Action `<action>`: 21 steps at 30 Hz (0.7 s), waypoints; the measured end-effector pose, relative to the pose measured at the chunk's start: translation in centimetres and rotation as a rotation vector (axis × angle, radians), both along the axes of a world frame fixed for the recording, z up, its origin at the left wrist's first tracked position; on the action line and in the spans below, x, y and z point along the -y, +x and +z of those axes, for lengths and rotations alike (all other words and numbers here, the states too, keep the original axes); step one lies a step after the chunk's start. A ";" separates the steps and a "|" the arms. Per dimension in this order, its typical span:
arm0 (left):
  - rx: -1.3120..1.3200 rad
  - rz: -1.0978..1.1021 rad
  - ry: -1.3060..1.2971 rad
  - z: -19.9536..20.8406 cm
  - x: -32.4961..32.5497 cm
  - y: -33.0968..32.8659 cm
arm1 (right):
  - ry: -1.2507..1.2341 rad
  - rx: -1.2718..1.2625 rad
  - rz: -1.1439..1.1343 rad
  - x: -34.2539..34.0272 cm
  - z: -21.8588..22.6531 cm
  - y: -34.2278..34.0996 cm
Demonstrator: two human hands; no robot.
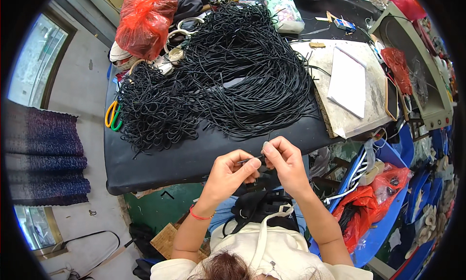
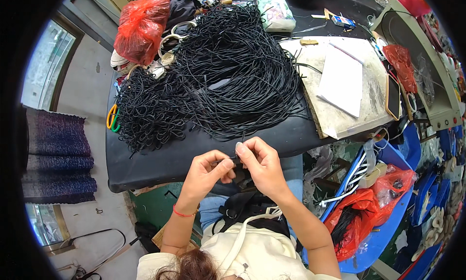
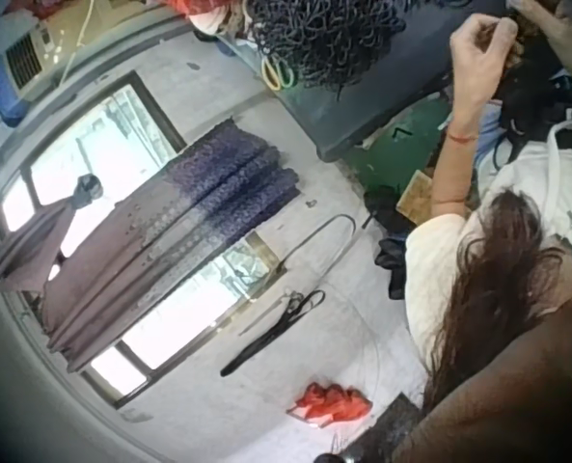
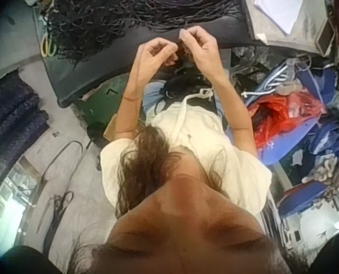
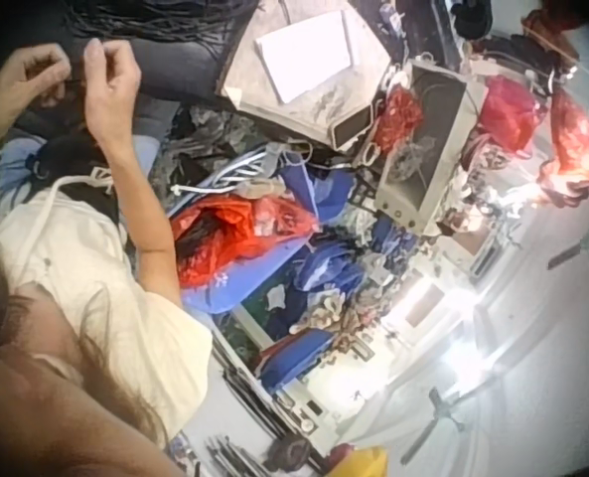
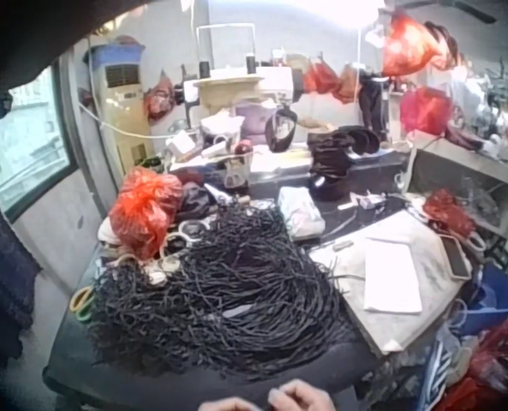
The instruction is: The person sits at a cluttered workbench and repeatedly ties small black cords into loops by hand. They pick up individual cords from a large pile, form a loop, and secure it before placing the finished item back on the table.
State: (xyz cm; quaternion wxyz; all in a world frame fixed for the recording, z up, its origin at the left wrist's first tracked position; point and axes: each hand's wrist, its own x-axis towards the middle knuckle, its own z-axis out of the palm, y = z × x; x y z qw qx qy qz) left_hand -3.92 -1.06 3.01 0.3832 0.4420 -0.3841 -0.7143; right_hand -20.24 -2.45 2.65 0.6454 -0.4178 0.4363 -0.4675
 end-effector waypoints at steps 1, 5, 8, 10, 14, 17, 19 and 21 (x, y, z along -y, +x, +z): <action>0.003 0.010 -0.017 0.0 0.0 0.0 | -0.008 0.024 0.010 0.0 0.0 0.2; 0.020 0.083 -0.083 0.1 -0.6 -0.7 | -0.069 -0.092 0.000 -0.4 0.4 0.6; 0.519 0.231 -0.537 -0.1 -1.3 -2.4 | -0.153 -0.304 -0.102 -0.5 -0.5 0.8; 0.805 0.328 -0.934 -0.7 -1.2 -3.4 | -0.119 -0.284 -0.218 0.0 -1.5 1.5; 0.360 0.363 -0.318 -1.3 -0.6 -3.1 | 0.197 0.138 -0.198 0.5 -0.8 1.4; 0.196 0.334 -0.175 -2.0 -0.5 -2.2 | 0.117 0.001 -0.102 0.1 -0.6 0.2; 0.190 0.389 -0.221 -1.9 -0.6 -2.7 | 0.090 -0.014 -0.060 -0.2 -0.9 -0.1; 0.181 0.401 -0.252 -1.7 -0.8 -2.9 | 0.064 -0.030 -0.068 -0.4 -0.5 0.2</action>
